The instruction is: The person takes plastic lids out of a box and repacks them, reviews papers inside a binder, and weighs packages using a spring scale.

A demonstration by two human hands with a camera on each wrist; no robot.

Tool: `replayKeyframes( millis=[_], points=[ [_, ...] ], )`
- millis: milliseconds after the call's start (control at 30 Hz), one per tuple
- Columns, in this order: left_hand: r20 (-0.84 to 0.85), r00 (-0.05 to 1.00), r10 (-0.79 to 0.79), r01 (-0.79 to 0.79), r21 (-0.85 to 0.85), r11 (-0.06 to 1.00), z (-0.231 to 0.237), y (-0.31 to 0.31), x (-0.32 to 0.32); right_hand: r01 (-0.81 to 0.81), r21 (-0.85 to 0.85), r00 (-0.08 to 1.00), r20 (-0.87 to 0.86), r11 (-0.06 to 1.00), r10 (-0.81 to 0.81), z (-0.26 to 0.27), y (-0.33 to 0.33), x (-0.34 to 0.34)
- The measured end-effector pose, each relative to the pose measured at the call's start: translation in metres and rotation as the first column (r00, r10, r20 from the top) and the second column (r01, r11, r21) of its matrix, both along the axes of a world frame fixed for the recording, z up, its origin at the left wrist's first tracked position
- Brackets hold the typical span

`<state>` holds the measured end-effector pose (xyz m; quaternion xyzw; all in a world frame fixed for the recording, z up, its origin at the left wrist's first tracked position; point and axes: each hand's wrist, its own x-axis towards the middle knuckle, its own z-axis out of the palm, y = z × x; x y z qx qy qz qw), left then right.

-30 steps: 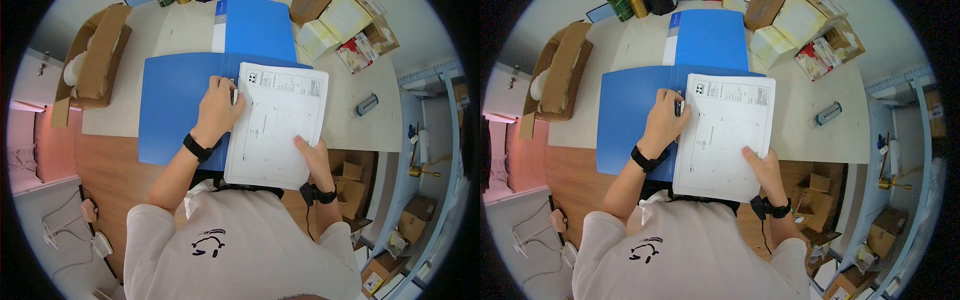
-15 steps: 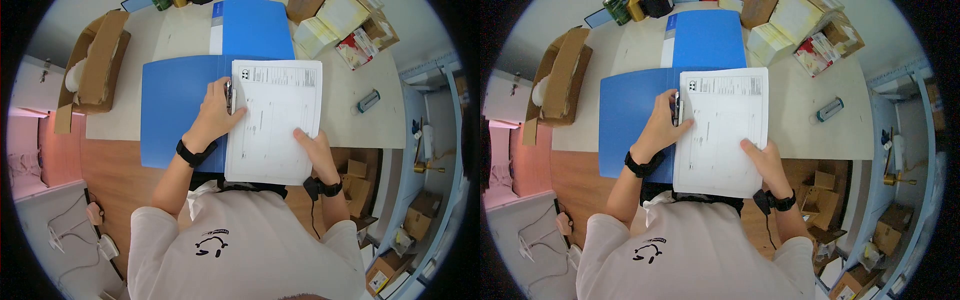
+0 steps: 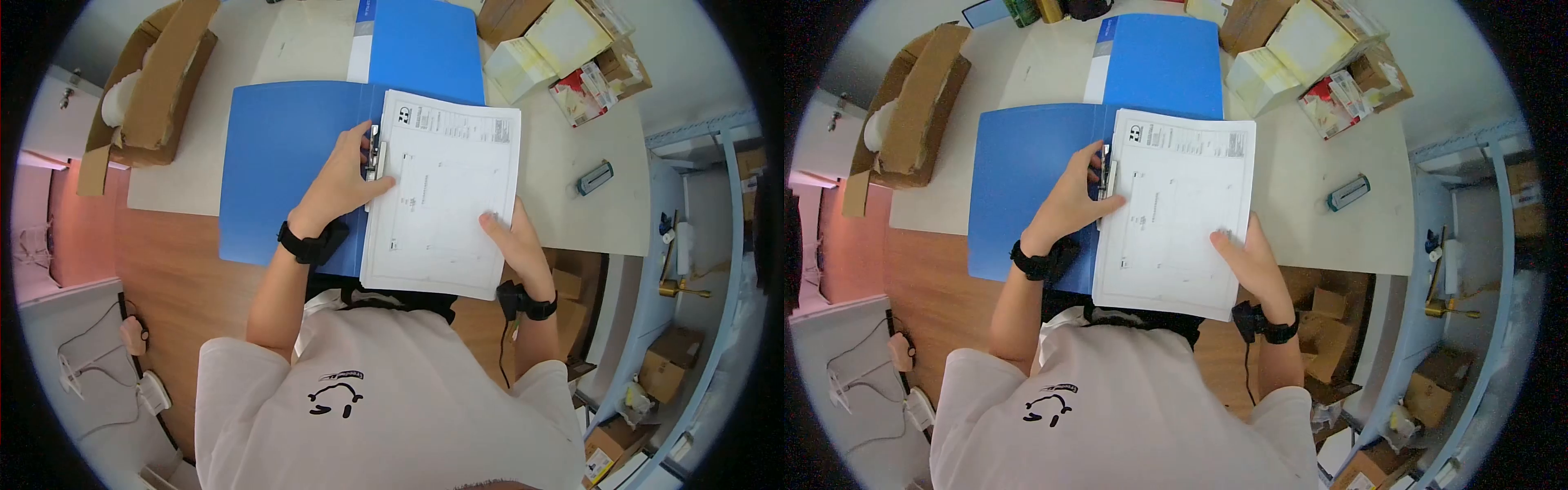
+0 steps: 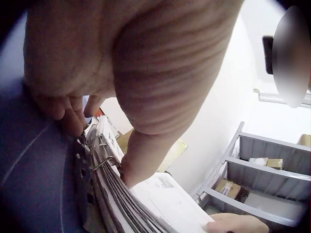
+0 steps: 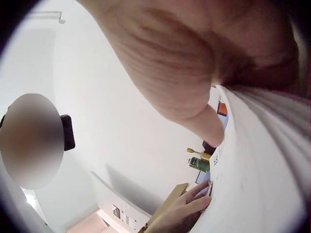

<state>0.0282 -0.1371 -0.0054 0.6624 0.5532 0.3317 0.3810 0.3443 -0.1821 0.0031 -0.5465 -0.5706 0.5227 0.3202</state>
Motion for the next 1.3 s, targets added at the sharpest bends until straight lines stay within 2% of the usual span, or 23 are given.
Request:
replayKeyframes(
  millis=[67, 167, 400, 500, 600, 667, 700, 767, 800, 867, 900, 967, 1000, 1067, 1133, 1167, 1233, 1300],
  points=[
    [-0.006, 1.0, -0.001, 0.001, -0.003, 1.0, -0.002, 0.0, -0.001, 0.065, -0.081, 0.994, -0.087, 0.995, -0.072, -0.002, -0.001, -0.001],
    [0.02, 1.0, -0.012, 0.012, 0.01, 1.0, -0.004, 0.001, -0.003, 0.126, -0.099, 0.989, -0.072, 0.987, -0.133, 0.0, -0.005, -0.008],
    [0.004, 1.0, -0.025, 0.025, -0.006, 1.0, -0.001, 0.0, -0.002, 0.152, -0.071, 0.983, -0.097, 0.986, -0.158, -0.005, -0.003, -0.01],
    [0.012, 1.0, -0.021, 0.021, -0.005, 1.0, 0.0, 0.0, -0.002, 0.139, -0.053, 0.989, -0.046, 0.989, -0.142, -0.006, 0.0, -0.008],
    [0.019, 1.0, -0.019, 0.019, -0.009, 1.0, 0.0, -0.001, -0.001, 0.053, 0.038, 0.997, 0.05, 0.998, -0.055, -0.002, 0.004, -0.004],
    [0.017, 1.0, -0.017, 0.017, -0.011, 1.0, 0.0, -0.002, -0.002, -0.008, 0.01, 0.969, 0.248, 1.0, 0.005, 0.007, 0.007, -0.003],
    [0.034, 0.999, -0.027, 0.027, -0.011, 1.0, 0.001, -0.003, -0.003, -0.009, 0.01, 0.969, 0.248, 1.0, 0.007, 0.01, 0.009, -0.002],
    [0.052, 0.998, -0.036, 0.036, -0.012, 0.999, 0.001, -0.005, -0.006, -0.056, 0.079, 0.862, 0.506, 0.995, 0.009, 0.014, 0.014, -0.002],
    [0.043, 0.996, -0.074, 0.074, 0.016, 0.997, 0.001, -0.007, -0.008, -0.058, 0.078, 0.862, 0.507, 0.995, 0.011, 0.013, 0.013, -0.002],
    [0.033, 0.994, -0.108, 0.107, 0.042, 0.993, -0.002, -0.01, -0.011, -0.022, 0.293, 0.76, 0.626, 0.956, -0.174, 0.015, 0.013, -0.007],
    [0.026, 0.993, -0.111, 0.109, 0.072, 0.991, -0.006, -0.01, -0.011, -0.025, 0.293, 0.76, 0.626, 0.956, -0.172, 0.02, 0.014, -0.013],
    [0.018, 0.993, -0.117, 0.114, 0.101, 0.988, -0.007, -0.012, -0.011, -0.123, 0.485, 0.811, 0.552, 0.866, -0.194, 0.04, 0.019, -0.032],
    [-0.005, 0.995, -0.103, 0.103, 0.083, 0.991, -0.005, -0.014, -0.01, -0.12, 0.484, 0.811, 0.551, 0.867, -0.195, 0.052, 0.021, -0.044],
    [-0.028, 0.995, -0.096, 0.098, 0.063, 0.993, -0.003, -0.016, -0.008, -0.231, 0.387, 0.928, 0.363, 0.893, 0.083, 0.071, 0.028, -0.072],
    [-0.055, 0.997, -0.058, 0.063, 0.093, 0.994, -0.005, -0.018, -0.006, -0.299, 0.498, 0.938, 0.31, 0.814, 0.156, 0.065, 0.041, -0.1],
    [-0.055, 0.997, -0.059, 0.064, 0.091, 0.994, -0.007, -0.02, -0.005, -0.299, 0.496, 0.938, 0.309, 0.815, 0.155, 0.058, 0.05, -0.112],
    [-0.022, 1.0, -0.01, 0.013, 0.145, 0.989, -0.012, -0.023, -0.004, -0.424, 0.586, 0.889, 0.414, 0.69, 0.196, 0.043, 0.063, -0.132],
    [-0.002, 1.0, 0.0, 0.001, 0.17, 0.985, -0.014, -0.024, -0.001, -0.448, 0.575, 0.881, 0.412, 0.684, 0.23, 0.044, 0.062, -0.146]
  ],
)
